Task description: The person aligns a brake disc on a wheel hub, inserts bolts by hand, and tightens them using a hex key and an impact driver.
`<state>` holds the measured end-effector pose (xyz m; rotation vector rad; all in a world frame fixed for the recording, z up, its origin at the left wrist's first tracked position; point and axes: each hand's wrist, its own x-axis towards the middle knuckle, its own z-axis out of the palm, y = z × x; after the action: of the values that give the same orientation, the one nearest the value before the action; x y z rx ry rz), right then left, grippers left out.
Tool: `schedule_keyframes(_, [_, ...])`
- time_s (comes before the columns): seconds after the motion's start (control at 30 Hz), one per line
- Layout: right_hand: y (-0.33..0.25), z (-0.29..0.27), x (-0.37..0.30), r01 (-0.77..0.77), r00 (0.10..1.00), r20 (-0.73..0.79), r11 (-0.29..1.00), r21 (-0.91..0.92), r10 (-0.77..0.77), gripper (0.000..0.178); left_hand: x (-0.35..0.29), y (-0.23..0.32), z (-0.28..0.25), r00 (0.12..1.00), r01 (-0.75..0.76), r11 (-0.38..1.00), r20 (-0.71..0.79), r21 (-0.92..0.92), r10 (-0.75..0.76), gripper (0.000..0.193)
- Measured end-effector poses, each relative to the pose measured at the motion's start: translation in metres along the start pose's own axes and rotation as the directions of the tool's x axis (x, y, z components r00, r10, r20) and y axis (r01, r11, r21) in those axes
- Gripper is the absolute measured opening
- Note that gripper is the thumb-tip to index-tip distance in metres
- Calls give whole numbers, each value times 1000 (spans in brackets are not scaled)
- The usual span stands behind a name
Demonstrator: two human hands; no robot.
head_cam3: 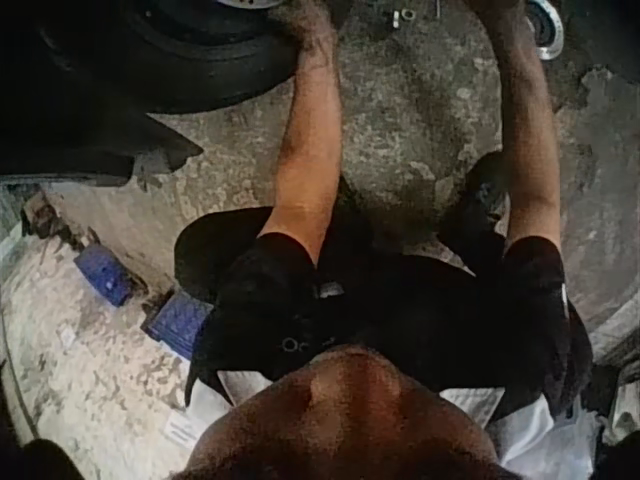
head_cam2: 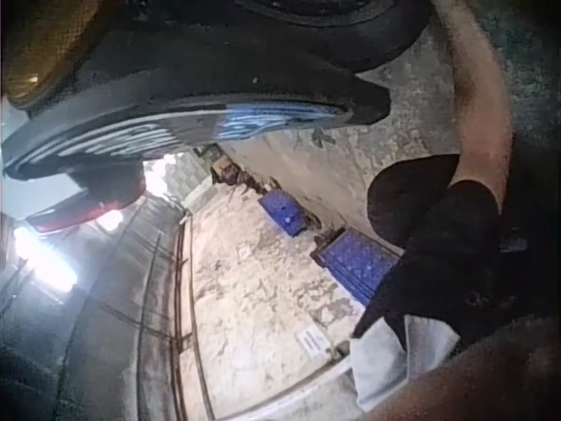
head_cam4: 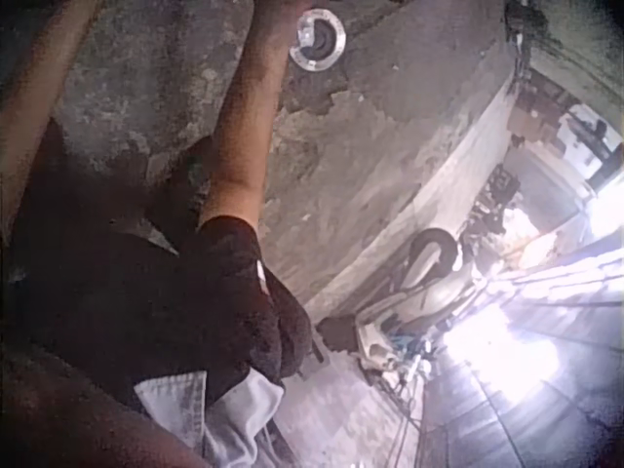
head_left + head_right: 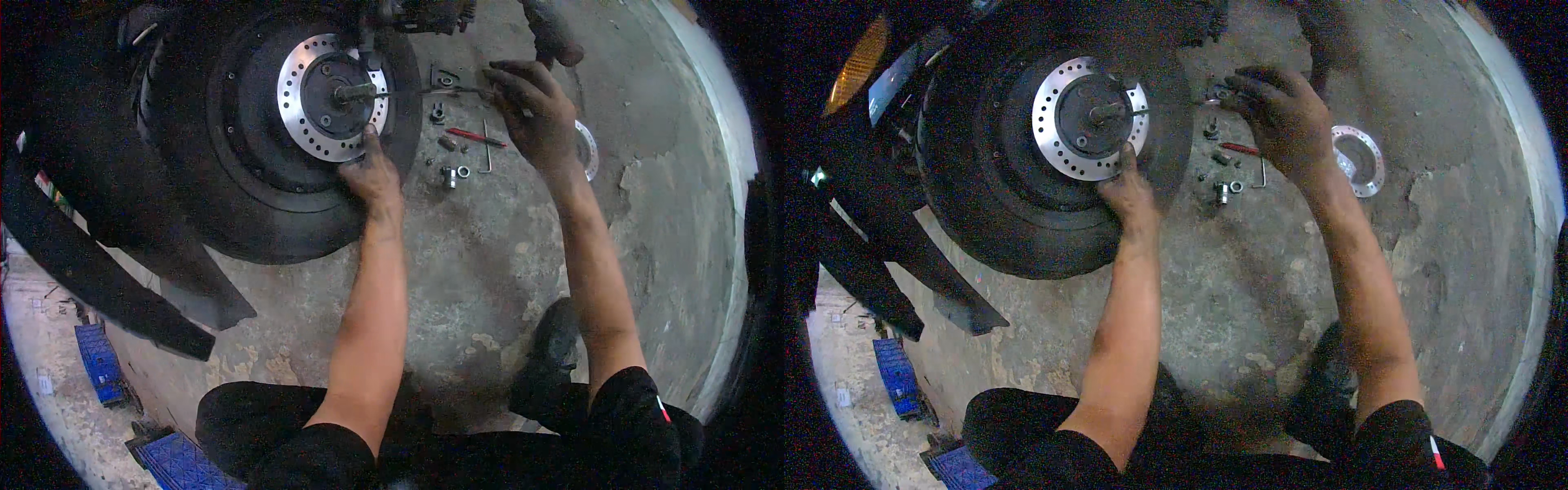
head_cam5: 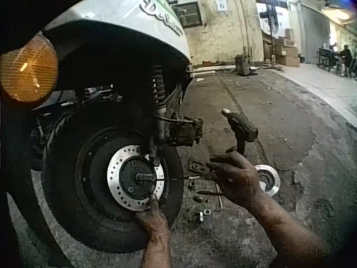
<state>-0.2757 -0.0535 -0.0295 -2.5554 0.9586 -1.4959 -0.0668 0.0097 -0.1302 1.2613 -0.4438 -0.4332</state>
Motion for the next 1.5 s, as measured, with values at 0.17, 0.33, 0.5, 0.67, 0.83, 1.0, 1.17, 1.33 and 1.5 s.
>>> schedule_keyframes(0.17, [7,10,-6,70,996,66,996,-49,-67,18,-13,9,11,1000,-9,999,-6,-50,9,43])
schedule_keyframes(0.33, [-21,3,7,-337,939,-48,938,83,342,19,-4,10,8,990,125,989,-69,83,-119,41])
schedule_keyframes(0.5, [-40,2,3,-366,930,21,924,110,366,17,-11,8,10,999,39,989,-31,-144,-43,40])
schedule_keyframes(0.67, [-39,-10,14,-766,640,444,478,430,627,29,5,-6,-2,994,-108,980,-42,-170,103,39])
schedule_keyframes(0.83, [-10,-19,-9,-285,897,430,880,380,105,45,-8,-1,6,999,30,998,-22,-51,-31,39])
schedule_keyframes(1.0, [-2,14,-1,198,980,-44,978,60,-196,18,-3,-3,7,997,-56,997,-47,-51,54,40])
schedule_keyframes(1.17, [-19,23,32,-550,831,130,834,49,541,37,-10,10,9,998,30,999,-53,-11,-31,40])
schedule_keyframes(1.33, [-17,14,27,-845,416,405,182,503,814,34,-6,10,3,999,45,993,-10,112,-44,43])
schedule_keyframes(1.5, [-6,1,9,-293,947,233,891,348,220,30,-8,8,2,999,-39,999,-17,19,39,41])
